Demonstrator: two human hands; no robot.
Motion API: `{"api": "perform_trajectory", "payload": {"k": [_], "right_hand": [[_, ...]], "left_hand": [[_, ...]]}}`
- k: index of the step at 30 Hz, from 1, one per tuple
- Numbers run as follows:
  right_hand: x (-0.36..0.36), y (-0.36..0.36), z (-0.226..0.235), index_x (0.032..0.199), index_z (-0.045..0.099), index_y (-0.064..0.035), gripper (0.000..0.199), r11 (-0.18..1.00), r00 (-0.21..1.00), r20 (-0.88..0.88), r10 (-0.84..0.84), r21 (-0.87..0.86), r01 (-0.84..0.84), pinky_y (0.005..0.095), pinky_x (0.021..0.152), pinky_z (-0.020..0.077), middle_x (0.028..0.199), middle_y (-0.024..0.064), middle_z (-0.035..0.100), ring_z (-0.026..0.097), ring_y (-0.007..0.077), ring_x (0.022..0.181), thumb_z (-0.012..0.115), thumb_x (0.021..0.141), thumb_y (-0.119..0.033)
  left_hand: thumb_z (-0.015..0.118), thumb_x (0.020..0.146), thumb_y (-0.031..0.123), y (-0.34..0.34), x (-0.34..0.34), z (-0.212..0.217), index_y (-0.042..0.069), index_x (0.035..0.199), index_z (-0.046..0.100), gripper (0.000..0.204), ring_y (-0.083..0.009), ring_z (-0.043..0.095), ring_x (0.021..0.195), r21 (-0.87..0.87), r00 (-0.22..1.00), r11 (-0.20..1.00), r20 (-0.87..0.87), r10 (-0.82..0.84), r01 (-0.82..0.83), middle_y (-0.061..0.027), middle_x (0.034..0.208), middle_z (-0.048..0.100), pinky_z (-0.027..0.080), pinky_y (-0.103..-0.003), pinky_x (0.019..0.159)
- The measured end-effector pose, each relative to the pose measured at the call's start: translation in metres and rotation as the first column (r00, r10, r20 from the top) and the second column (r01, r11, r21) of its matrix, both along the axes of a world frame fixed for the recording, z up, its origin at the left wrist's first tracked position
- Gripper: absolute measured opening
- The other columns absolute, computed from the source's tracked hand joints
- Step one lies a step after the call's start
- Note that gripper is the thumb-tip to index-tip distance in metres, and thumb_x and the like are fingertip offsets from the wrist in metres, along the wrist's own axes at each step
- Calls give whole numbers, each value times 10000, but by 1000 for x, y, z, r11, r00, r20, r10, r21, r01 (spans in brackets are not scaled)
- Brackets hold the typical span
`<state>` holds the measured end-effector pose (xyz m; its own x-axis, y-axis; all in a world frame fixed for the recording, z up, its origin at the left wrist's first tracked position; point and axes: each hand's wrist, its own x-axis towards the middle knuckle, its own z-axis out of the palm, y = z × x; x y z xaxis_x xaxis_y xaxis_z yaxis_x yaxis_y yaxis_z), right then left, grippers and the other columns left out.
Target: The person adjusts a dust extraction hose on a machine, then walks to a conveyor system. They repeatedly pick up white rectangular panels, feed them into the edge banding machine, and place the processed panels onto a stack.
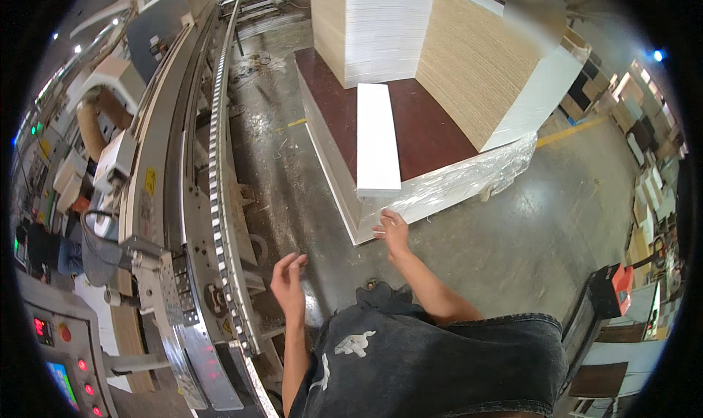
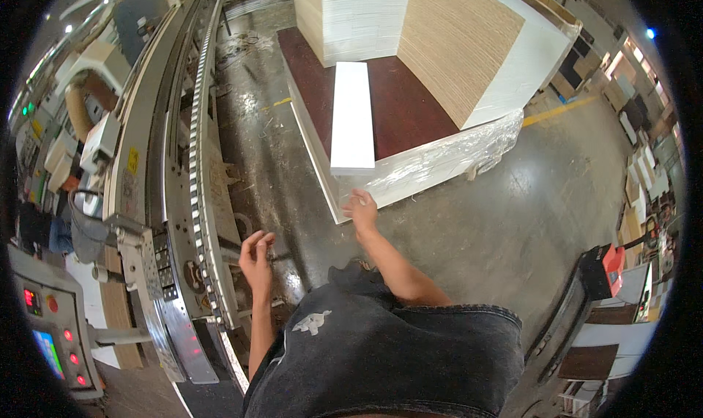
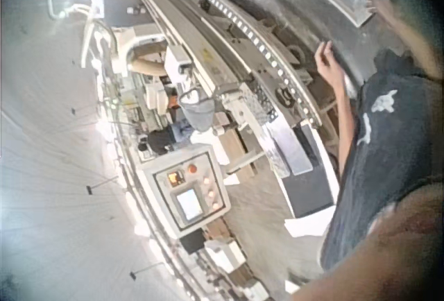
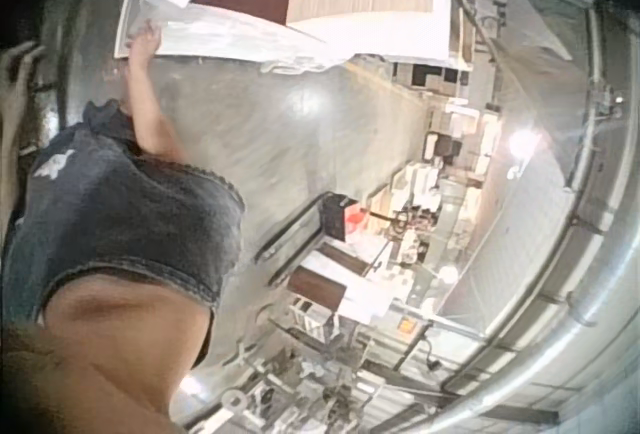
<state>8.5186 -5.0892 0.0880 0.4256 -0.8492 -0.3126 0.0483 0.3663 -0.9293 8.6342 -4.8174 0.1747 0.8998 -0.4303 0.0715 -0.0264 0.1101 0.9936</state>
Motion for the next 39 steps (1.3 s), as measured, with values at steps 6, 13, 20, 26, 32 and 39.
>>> {"api": "perform_trajectory", "payload": {"k": [6,13,20,26,32,39], "right_hand": [[4,-68,10,1624,205,-42,757,997,998,-7,69,35,-69,342,752,579,1365,189,565,686,235,982,633,1018,-192],[-9,-112,2,1647,83,-38,853,948,951,-25,309,92,-306,353,801,587,1389,212,565,696,214,979,632,1028,-243],[-25,-63,-75,1620,99,47,916,584,815,-531,231,-594,-553,351,884,575,1673,308,144,707,298,1041,663,1004,-329],[-83,-15,-55,1614,42,38,930,701,688,-165,706,26,-713,373,802,578,1456,286,508,703,242,993,697,971,-109],[-19,-67,-38,1571,277,-26,669,770,905,78,419,497,-399,510,1011,515,1510,221,450,584,400,1257,539,1058,-366],[38,25,-31,1354,475,-6,436,579,693,106,713,467,-668,519,940,563,1313,172,586,647,376,1126,545,1033,-293]], "left_hand": [[609,1042,152,-172,29,-38,8,1384,578,373,-243,596,1278,12,975,982,-122,-188,191,-163,1387,624,494,-372,1052],[687,977,214,-287,24,-102,57,1388,609,447,-344,447,1424,436,962,872,43,-268,224,-199,1577,419,369,-446,1175],[726,911,143,-266,-8,-80,28,1259,639,376,-315,542,1277,339,996,941,73,-43,15,-182,1329,523,503,-401,1027],[712,849,-39,-154,-36,-77,26,1363,503,558,-185,619,906,235,726,893,-520,450,-385,-49,1069,601,538,-341,782],[628,879,-63,-8,-80,-73,14,1302,516,444,-162,616,899,293,516,685,-481,708,-667,-61,1052,605,543,-310,781],[541,1013,32,154,-149,-92,0,1201,602,201,-141,597,956,215,120,104,62,991,-971,-73,1073,648,494,-284,872]]}}
